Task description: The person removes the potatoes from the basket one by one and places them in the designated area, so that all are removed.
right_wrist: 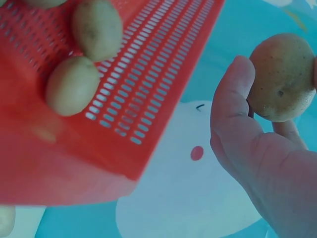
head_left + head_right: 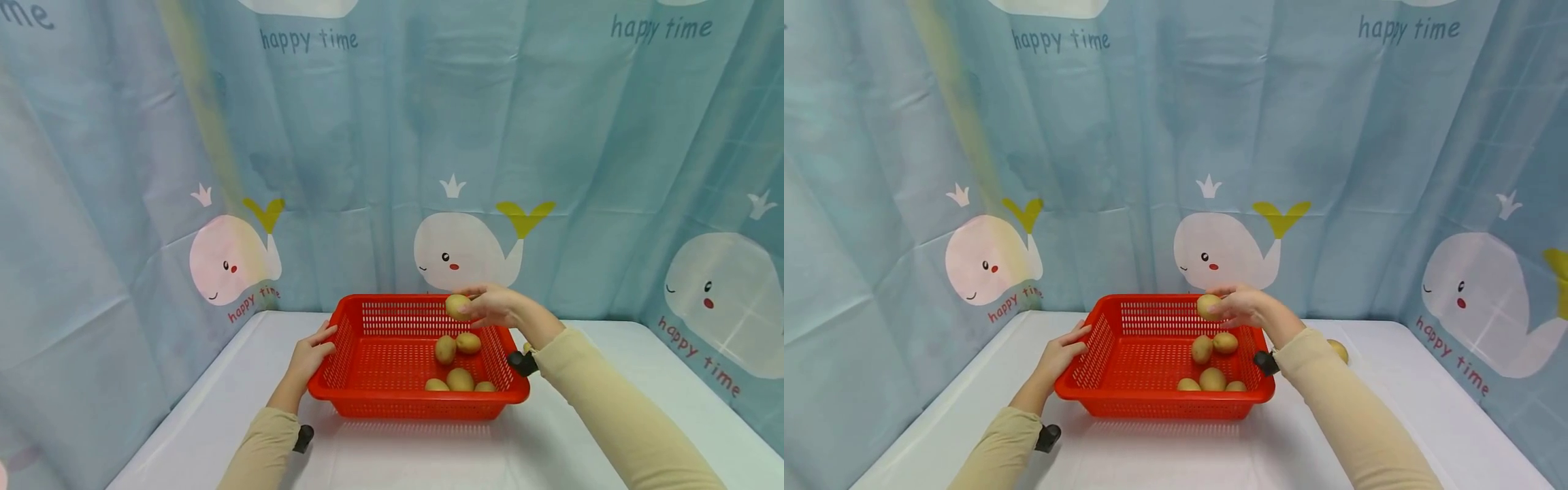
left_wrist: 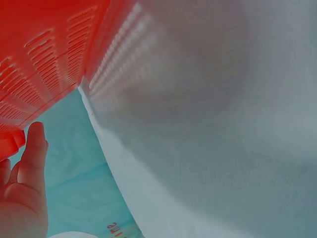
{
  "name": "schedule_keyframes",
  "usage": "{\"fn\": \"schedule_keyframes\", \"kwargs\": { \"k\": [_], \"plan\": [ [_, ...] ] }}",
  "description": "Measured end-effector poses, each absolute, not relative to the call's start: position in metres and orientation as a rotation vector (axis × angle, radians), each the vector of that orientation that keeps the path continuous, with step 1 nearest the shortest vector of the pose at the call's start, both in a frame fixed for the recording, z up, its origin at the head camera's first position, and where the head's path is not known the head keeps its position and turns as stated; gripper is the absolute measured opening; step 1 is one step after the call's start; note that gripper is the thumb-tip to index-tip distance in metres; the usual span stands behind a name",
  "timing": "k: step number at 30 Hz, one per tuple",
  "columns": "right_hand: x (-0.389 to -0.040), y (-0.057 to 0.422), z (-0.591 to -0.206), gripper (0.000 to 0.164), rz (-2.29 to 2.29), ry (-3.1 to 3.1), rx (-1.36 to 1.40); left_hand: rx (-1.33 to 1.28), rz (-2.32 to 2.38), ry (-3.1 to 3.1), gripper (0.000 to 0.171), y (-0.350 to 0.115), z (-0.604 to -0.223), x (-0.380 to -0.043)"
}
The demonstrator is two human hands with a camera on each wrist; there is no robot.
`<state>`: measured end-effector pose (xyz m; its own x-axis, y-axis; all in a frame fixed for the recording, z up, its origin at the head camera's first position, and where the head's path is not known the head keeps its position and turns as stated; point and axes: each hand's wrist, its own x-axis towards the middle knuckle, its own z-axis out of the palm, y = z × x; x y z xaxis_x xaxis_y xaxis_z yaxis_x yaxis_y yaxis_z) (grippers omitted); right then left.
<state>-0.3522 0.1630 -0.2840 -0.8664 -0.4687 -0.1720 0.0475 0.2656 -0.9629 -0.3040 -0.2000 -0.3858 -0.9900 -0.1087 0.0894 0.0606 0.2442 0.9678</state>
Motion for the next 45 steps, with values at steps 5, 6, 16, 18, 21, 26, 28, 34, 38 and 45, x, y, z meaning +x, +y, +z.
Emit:
{"fn": "schedule_keyframes", "kwargs": {
  "k": [5,6,16,18,21,26,28,34,38,45],
  "plan": [
    [-0.349,0.17,-0.284,0.062,-1.657,2.125,-0.35,0.055,-1.846,-2.366,0.051,-0.201,-0.387,-0.304],
    [-0.348,0.171,-0.283,0.062,-1.661,2.128,-0.346,0.053,-1.846,-2.366,0.051,-0.201,-0.387,-0.303],
    [-0.342,0.191,-0.285,0.062,-1.691,2.134,-0.373,0.03,-1.883,-2.362,0.052,-0.201,-0.384,-0.303],
    [-0.341,0.195,-0.286,0.062,-1.696,2.135,-0.368,0.027,-1.899,-2.36,0.052,-0.199,-0.379,-0.3],
    [-0.339,0.2,-0.288,0.062,-1.693,2.153,-0.346,0.023,-1.895,-2.362,0.051,-0.199,-0.379,-0.3],
    [-0.338,0.209,-0.29,0.063,-1.692,2.181,-0.341,0.02,-1.87,-2.364,0.051,-0.201,-0.386,-0.305],
    [-0.337,0.212,-0.291,0.062,-1.701,2.183,-0.328,0.017,-1.873,-2.356,0.052,-0.201,-0.387,-0.305],
    [-0.336,0.223,-0.29,0.065,-1.714,2.179,-0.32,-0.004,-1.837,-2.351,0.053,-0.201,-0.385,-0.303],
    [-0.333,0.233,-0.288,0.067,-1.712,2.182,-0.335,0.024,-1.874,-2.352,0.053,-0.202,-0.385,-0.305],
    [-0.328,0.25,-0.287,0.068,-1.719,2.216,-0.308,0.042,-1.906,-2.364,0.052,-0.202,-0.384,-0.304]
  ]
}}
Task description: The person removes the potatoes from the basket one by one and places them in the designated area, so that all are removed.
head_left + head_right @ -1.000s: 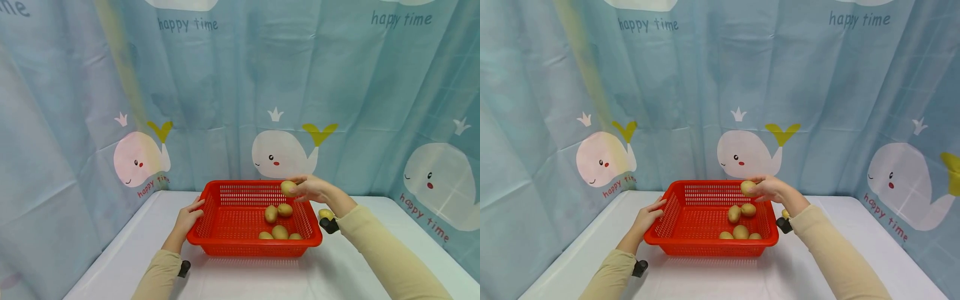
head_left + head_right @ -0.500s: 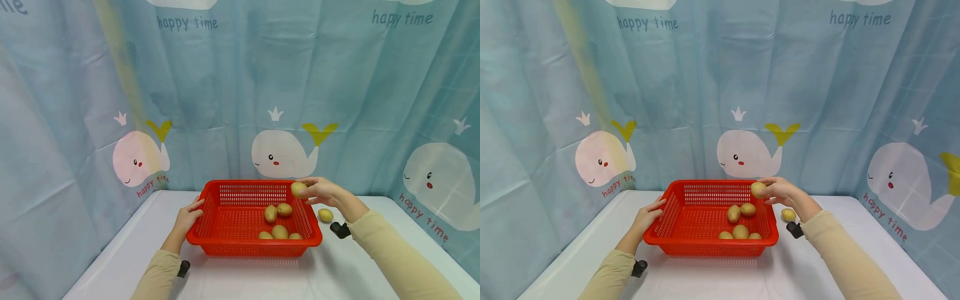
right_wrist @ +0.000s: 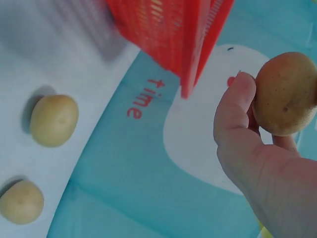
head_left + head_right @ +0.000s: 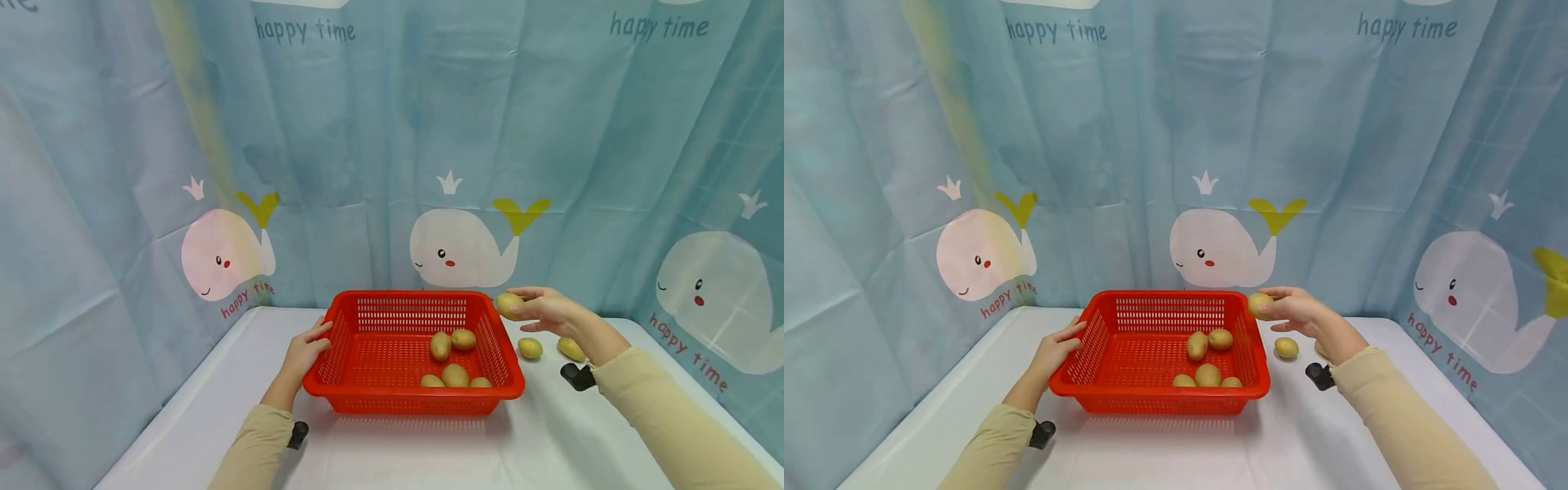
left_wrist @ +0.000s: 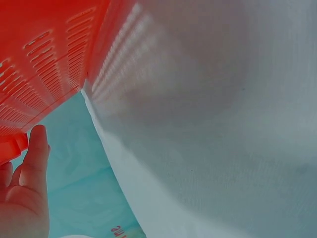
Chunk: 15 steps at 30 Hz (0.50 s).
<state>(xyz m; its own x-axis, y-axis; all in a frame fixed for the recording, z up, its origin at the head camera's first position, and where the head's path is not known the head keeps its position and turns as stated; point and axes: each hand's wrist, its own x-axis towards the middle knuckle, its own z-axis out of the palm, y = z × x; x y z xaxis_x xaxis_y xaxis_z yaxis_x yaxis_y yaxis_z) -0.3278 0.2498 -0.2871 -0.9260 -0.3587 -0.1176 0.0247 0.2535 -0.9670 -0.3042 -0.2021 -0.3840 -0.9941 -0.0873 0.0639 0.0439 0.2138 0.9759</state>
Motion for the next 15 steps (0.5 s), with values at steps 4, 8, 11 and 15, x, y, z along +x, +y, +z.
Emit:
{"fn": "schedule_keyframes", "kwargs": {
  "k": [4,8,11,15],
  "plan": [
    [-0.327,0.259,-0.287,0.068,-1.735,2.221,-0.281,0.032,-1.882,-2.368,0.052,-0.202,-0.384,-0.306],
    [-0.326,0.265,-0.286,0.069,-1.742,2.226,-0.268,0.021,-1.875,-2.365,0.052,-0.202,-0.384,-0.308],
    [-0.326,0.27,-0.287,0.07,-1.752,2.228,-0.238,0.026,-1.889,-2.369,0.053,-0.203,-0.385,-0.308],
    [-0.326,0.279,-0.289,0.071,-1.752,2.235,-0.228,0.03,-1.903,-2.368,0.054,-0.202,-0.384,-0.306]
  ]
}}
